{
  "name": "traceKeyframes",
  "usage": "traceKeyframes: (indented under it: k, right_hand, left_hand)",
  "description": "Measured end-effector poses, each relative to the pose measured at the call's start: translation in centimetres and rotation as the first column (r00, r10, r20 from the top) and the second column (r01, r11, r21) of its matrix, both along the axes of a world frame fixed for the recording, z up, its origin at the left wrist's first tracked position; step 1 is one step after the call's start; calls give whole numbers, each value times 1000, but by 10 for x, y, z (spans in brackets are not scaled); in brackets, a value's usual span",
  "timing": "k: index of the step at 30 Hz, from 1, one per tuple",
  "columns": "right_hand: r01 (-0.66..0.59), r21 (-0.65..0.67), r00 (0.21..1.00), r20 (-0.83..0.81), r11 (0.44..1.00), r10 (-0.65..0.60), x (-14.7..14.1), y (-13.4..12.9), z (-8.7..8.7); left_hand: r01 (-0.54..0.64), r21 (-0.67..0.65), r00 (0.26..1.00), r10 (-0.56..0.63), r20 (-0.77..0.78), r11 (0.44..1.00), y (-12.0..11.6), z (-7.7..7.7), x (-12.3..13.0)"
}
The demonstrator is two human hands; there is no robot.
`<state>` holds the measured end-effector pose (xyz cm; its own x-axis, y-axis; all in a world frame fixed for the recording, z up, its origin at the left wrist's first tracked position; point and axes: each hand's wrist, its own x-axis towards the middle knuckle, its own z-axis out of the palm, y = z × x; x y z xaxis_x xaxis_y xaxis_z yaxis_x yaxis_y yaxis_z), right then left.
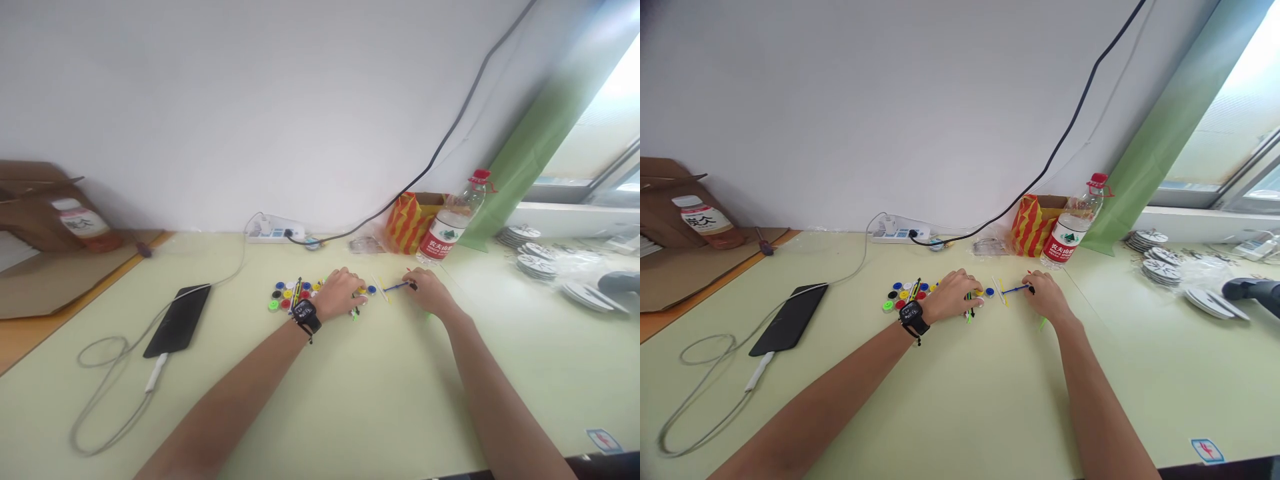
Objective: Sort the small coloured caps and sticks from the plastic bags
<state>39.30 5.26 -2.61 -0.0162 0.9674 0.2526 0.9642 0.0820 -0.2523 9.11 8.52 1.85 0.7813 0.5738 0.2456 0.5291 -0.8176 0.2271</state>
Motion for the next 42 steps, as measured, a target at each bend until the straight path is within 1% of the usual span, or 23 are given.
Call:
traceKeyframes:
  k: [6, 10, 13, 14, 16, 18, 19, 21, 24, 26, 27, 30, 32, 36, 38, 40, 42]
  right_hand:
    - [97, -5, 990, -100, 995, -97, 11, -2, 4]
    - [160, -18, 974, -158, 987, -161, 11, -4, 5]
    - [175, -21, 968, -180, 984, -176, 9, -7, 9]
    - [177, -21, 961, -210, 984, -177, 7, -9, 11]
    - [167, -19, 926, -341, 986, -164, 3, -12, 18]
    - [124, -18, 836, -536, 992, -115, -4, -14, 26]
    - [85, -16, 773, -630, 996, -76, -10, -15, 31]
    - [-21, -3, 639, -769, 1000, 12, -24, -16, 38]
    - [-159, 36, 461, -881, 987, 106, -53, -18, 45]
    - [-220, 36, 388, -914, 975, 121, -71, -21, 49]
    - [-253, 26, 371, -920, 967, 122, -80, -22, 51]
    - [-338, 11, 348, -928, 941, 136, -95, -27, 54]
    - [-355, 23, 336, -930, 935, 150, -99, -28, 53]
    - [-256, 118, 348, -915, 959, 205, -101, -24, 46]
    - [-239, 164, 354, -903, 957, 243, -101, -23, 44]
    - [-245, 171, 359, -898, 954, 253, -100, -23, 44]
    - [-251, 136, 358, -907, 958, 222, -98, -24, 47]
  left_hand:
    - [-15, -10, 999, 15, 41, 1000, 0, 5, -1]
    - [-19, -11, 997, 20, 72, 1000, 4, 9, -3]
    - [-26, -15, 993, 28, 112, 1000, 9, 13, -7]
    - [-28, -21, 991, 30, 128, 999, 10, 15, -8]
    - [-23, -45, 986, 30, 161, 999, 11, 19, -9]
    - [-7, -82, 978, 24, 208, 997, 9, 23, -8]
    - [7, -105, 971, 19, 240, 994, 7, 25, -7]
    - [51, -156, 949, 1, 316, 986, 2, 27, -3]
    - [129, -222, 905, -23, 425, 966, -6, 27, 4]
    - [161, -242, 881, -28, 472, 957, -8, 27, 7]
    - [169, -245, 873, -29, 488, 955, -9, 27, 8]
    - [189, -232, 853, -42, 521, 954, -8, 27, 9]
    - [190, -213, 844, -49, 534, 958, -8, 27, 8]
    - [147, -215, 843, -9, 538, 965, -11, 29, 9]
    - [138, -230, 842, 8, 539, 963, -11, 29, 9]
    - [157, -232, 841, -7, 541, 960, -10, 29, 9]
    - [188, -225, 840, -38, 542, 956, -8, 29, 8]
